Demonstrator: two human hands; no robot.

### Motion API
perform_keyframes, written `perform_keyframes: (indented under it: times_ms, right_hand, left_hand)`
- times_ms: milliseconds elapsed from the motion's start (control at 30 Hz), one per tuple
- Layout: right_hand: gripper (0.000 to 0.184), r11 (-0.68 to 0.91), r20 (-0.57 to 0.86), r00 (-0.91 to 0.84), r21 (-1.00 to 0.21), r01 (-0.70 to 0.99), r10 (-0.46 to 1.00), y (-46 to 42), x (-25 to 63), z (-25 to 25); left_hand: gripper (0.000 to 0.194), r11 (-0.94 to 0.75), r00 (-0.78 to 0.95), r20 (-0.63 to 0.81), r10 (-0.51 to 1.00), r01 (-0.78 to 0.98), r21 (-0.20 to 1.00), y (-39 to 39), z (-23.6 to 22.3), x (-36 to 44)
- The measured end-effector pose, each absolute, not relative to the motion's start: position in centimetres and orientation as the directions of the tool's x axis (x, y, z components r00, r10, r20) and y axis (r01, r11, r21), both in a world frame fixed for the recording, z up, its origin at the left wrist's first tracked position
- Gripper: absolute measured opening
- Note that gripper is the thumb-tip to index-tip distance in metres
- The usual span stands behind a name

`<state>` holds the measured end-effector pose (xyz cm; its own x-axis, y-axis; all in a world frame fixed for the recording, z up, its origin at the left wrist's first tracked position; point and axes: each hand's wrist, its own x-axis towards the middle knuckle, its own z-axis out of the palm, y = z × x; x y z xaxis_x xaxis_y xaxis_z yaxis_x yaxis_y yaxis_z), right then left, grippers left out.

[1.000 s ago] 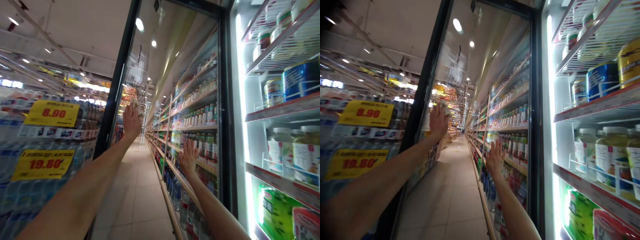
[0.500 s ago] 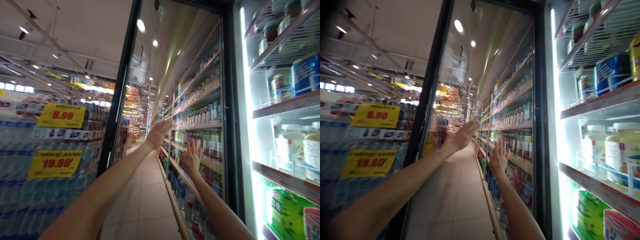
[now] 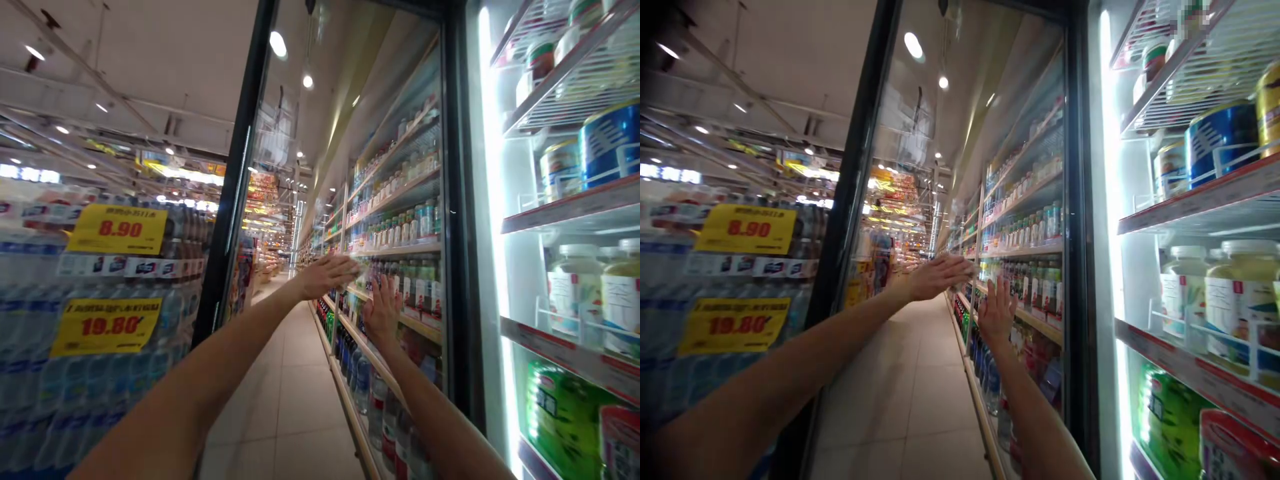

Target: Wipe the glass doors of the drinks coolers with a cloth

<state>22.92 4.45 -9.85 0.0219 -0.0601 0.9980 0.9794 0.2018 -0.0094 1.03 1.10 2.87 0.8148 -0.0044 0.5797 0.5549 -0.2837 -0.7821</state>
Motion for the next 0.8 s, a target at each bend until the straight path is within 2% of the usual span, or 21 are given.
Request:
perform_keyframes:
  times_ms: [33, 100, 167, 200, 233, 267, 333, 367, 400, 433, 500, 533, 567, 600, 633, 667, 733, 767, 800]
  right_hand:
    - [0.05, 0.202, 0.998, 0.021, -0.008, 0.979, -0.062, 4.5, 22.9, -9.9]
    - [0.049, 0.203, 0.997, 0.021, -0.007, 0.979, -0.068, 4.4, 22.9, -9.9]
    - [0.048, 0.206, 0.997, 0.029, -0.013, 0.979, -0.075, 4.4, 22.8, -9.8]
    - [0.047, 0.208, 0.996, 0.034, -0.017, 0.978, -0.078, 4.4, 22.8, -9.8]
    - [0.048, 0.212, 0.996, 0.037, -0.019, 0.977, -0.08, 4.4, 22.7, -9.8]
    - [0.048, 0.215, 0.996, 0.039, -0.02, 0.976, -0.081, 4.3, 22.7, -9.8]
    - [0.048, 0.219, 0.996, 0.038, -0.021, 0.976, -0.078, 4.4, 22.7, -9.9]
    - [0.048, 0.22, 0.997, 0.036, -0.019, 0.975, -0.074, 4.4, 22.7, -9.9]
    - [0.048, 0.221, 0.997, 0.034, -0.018, 0.975, -0.07, 4.5, 22.8, -10.0]
    - [0.049, 0.222, 0.997, 0.033, -0.017, 0.975, -0.067, 4.5, 22.8, -10.0]
    - [0.05, 0.227, 0.997, 0.034, -0.018, 0.974, -0.065, 4.6, 22.8, -10.0]
    - [0.051, 0.23, 0.997, 0.036, -0.02, 0.973, -0.065, 4.6, 22.8, -10.1]
    - [0.051, 0.231, 0.997, 0.041, -0.025, 0.973, -0.065, 4.7, 22.8, -10.1]
    - [0.051, 0.232, 0.997, 0.046, -0.03, 0.972, -0.066, 4.7, 22.7, -10.1]
    - [0.051, 0.231, 0.997, 0.051, -0.035, 0.972, -0.065, 4.7, 22.6, -10.1]
    - [0.051, 0.229, 0.996, 0.055, -0.039, 0.973, -0.065, 4.6, 22.6, -10.1]
    - [0.05, 0.225, 0.996, 0.061, -0.045, 0.973, -0.064, 4.6, 22.5, -10.1]
    - [0.05, 0.224, 0.996, 0.06, -0.045, 0.974, -0.063, 4.6, 22.5, -10.1]
    - [0.05, 0.223, 0.996, 0.06, -0.045, 0.974, -0.062, 4.6, 22.5, -10.1]
  left_hand:
    - [0.047, -0.268, 0.755, 0.656, 0.0, 0.632, -0.727, 1.1, 2.8, 0.6]
    - [0.049, -0.217, 0.473, 0.88, -0.027, 0.857, -0.468, 1.0, 3.1, -0.8]
    - [0.051, -0.185, 0.235, 0.97, -0.063, 0.952, -0.243, 1.0, 3.2, -1.8]
    - [0.051, -0.181, 0.221, 0.973, -0.061, 0.957, -0.229, 1.1, 2.8, -1.8]
    - [0.052, -0.183, 0.283, 0.958, -0.041, 0.941, -0.286, 1.1, 2.3, -1.5]
    - [0.052, -0.195, 0.414, 0.91, -0.007, 0.892, -0.407, 1.1, 1.6, -1.1]
    - [0.051, -0.248, 0.697, 0.715, 0.052, 0.703, -0.667, 1.2, 0.4, -0.7]
    - [0.051, -0.269, 0.749, 0.66, 0.058, 0.648, -0.713, 1.3, 0.1, -0.9]
    - [0.05, -0.274, 0.729, 0.683, 0.049, 0.668, -0.692, 1.4, 0.2, -1.5]
    - [0.049, -0.263, 0.627, 0.779, 0.026, 0.756, -0.6, 1.5, 0.5, -2.4]
    - [0.047, -0.231, 0.269, 0.962, -0.046, 0.934, -0.272, 1.8, 1.6, -4.4]
    - [0.047, -0.223, 0.11, 0.991, -0.08, 0.967, -0.125, 1.9, 2.0, -5.1]
    - [0.048, -0.219, 0.01, 0.995, -0.103, 0.975, -0.032, 2.0, 2.2, -5.5]
    - [0.048, -0.218, -0.032, 0.993, -0.112, 0.976, 0.007, 2.0, 2.0, -5.4]
    - [0.047, -0.222, -0.009, 0.995, -0.103, 0.975, -0.014, 2.0, 1.5, -5.0]
    - [0.045, -0.234, 0.098, 0.993, -0.072, 0.966, -0.112, 2.0, 0.8, -4.3]
    - [0.041, -0.288, 0.455, 0.89, 0.014, 0.854, -0.432, 1.8, -0.7, -3.1]
    - [0.04, -0.316, 0.584, 0.811, 0.038, 0.777, -0.544, 1.7, -1.1, -2.9]
    - [0.039, -0.328, 0.637, 0.77, 0.045, 0.737, -0.591, 1.6, -1.3, -3.1]
